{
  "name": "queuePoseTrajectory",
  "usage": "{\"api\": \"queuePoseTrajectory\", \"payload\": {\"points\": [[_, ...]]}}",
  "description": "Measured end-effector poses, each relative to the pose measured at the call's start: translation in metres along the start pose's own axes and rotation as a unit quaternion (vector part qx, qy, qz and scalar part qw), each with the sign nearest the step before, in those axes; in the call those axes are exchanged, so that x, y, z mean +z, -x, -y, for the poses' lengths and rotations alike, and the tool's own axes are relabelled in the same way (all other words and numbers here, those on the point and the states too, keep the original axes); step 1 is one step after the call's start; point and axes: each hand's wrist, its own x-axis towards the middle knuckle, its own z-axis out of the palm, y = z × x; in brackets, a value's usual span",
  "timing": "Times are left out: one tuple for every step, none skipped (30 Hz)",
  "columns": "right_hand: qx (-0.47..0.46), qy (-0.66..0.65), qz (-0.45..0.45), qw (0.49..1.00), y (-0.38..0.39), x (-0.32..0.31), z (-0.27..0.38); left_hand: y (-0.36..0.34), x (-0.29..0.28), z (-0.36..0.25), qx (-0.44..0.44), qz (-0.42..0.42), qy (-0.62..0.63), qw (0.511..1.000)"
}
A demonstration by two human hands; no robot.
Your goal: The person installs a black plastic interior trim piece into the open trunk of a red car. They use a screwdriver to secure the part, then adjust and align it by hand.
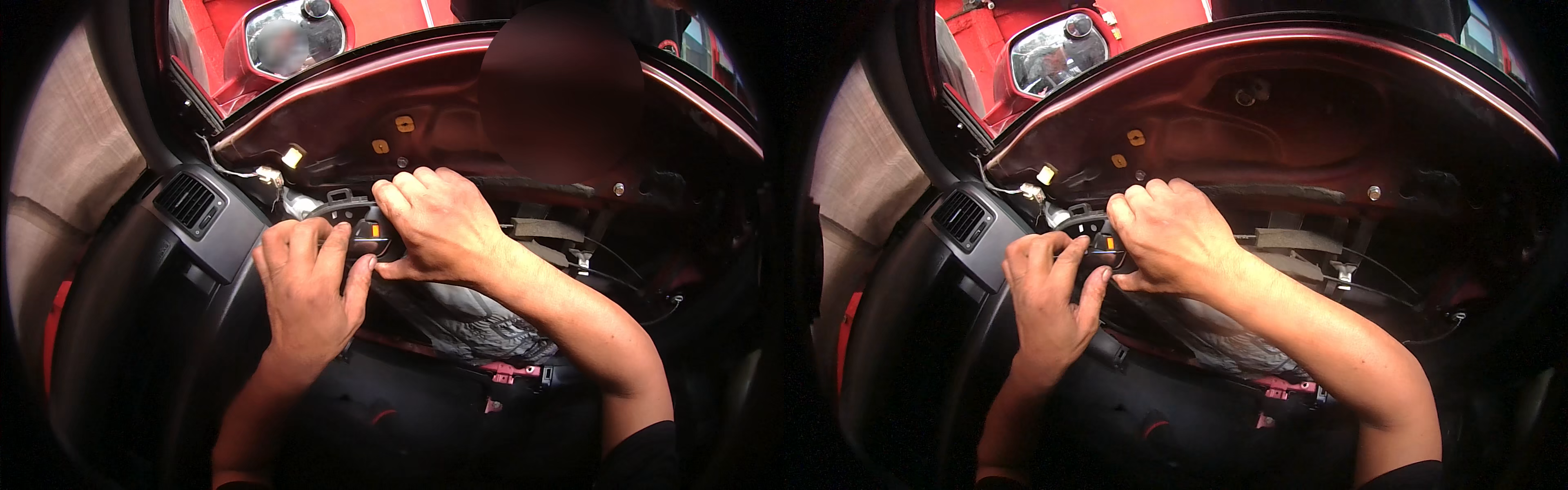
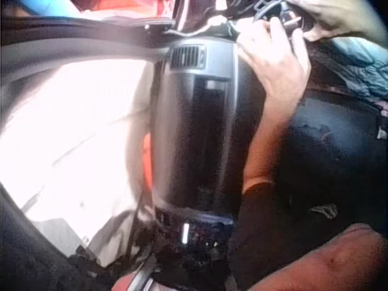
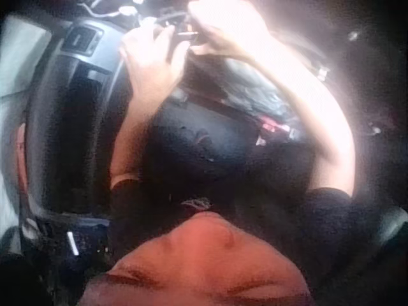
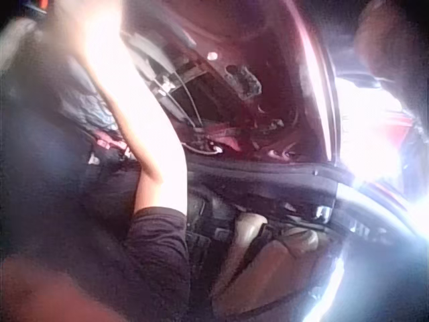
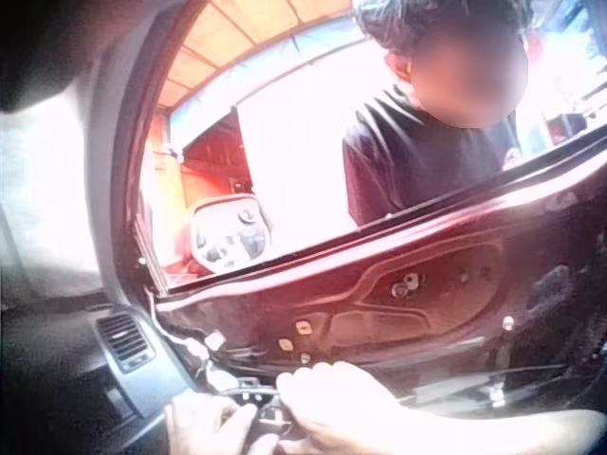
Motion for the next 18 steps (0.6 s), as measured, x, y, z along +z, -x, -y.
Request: {"api": "queuePoseTrajectory", "payload": {"points": [[0.002,0.0,0.006,1.0,0.0,0.001,0.001,0.001,0.003,0.001,-0.014,0.006,0.021,1.0],[-0.001,-0.004,0.004,1.0,0.001,0.002,0.001,0.002,0.007,0.001,-0.028,0.011,0.042,0.999],[-0.003,-0.006,0.002,1.0,0.002,0.003,0.001,0.003,0.01,0.003,-0.041,0.016,0.064,0.997],[-0.004,-0.008,0.002,1.0,0.003,0.004,0.001,0.003,0.014,0.005,-0.041,0.003,0.084,0.996],[-0.006,-0.005,0.001,1.0,0.003,0.003,0.001,0.003,0.017,0.007,-0.04,-0.01,0.104,0.994],[-0.008,-0.002,0.001,1.0,0.003,0.003,0.001,0.003,0.019,0.008,-0.04,-0.023,0.124,0.991],[-0.01,0.0,0.001,1.0,0.004,0.003,0.001,0.004,0.021,0.008,-0.04,-0.032,0.131,0.99],[-0.009,-0.002,0.004,1.0,0.005,0.003,0.001,0.004,0.023,0.007,-0.041,-0.04,0.138,0.989],[-0.009,-0.003,0.006,1.0,0.005,0.003,0.001,0.005,0.025,0.007,-0.043,-0.049,0.145,0.987],[-0.009,-0.005,0.008,1.0,0.005,0.003,0.002,0.005,0.026,0.007,-0.042,-0.052,0.151,0.986],[-0.013,0.0,0.011,1.0,0.005,0.002,0.001,0.005,0.028,0.007,-0.041,-0.056,0.157,0.985],[-0.017,0.005,0.013,1.0,0.005,0.001,0.001,0.006,0.029,0.007,-0.04,-0.059,0.163,0.984],[-0.02,0.011,0.016,1.0,0.005,0.001,0.001,0.005,0.03,0.007,-0.032,-0.062,0.154,0.986],[-0.021,0.016,0.012,1.0,0.005,0.002,0.001,0.004,0.031,0.006,-0.025,-0.065,0.146,0.987],[-0.022,0.021,0.008,1.0,0.005,0.005,0.0,0.004,0.032,0.005,-0.018,-0.068,0.137,0.988],[-0.024,0.026,0.003,0.999,0.004,0.006,0.0,0.004,0.033,0.005,-0.025,-0.068,0.134,0.988],[-0.02,0.016,-0.002,1.0,0.003,0.007,0.001,0.005,0.033,0.005,-0.033,-0.069,0.131,0.989],[-0.016,0.005,-0.006,1.0,0.003,0.007,0.002,0.005,0.033,0.006,-0.041,-0.069,0.127,0.989]]}}
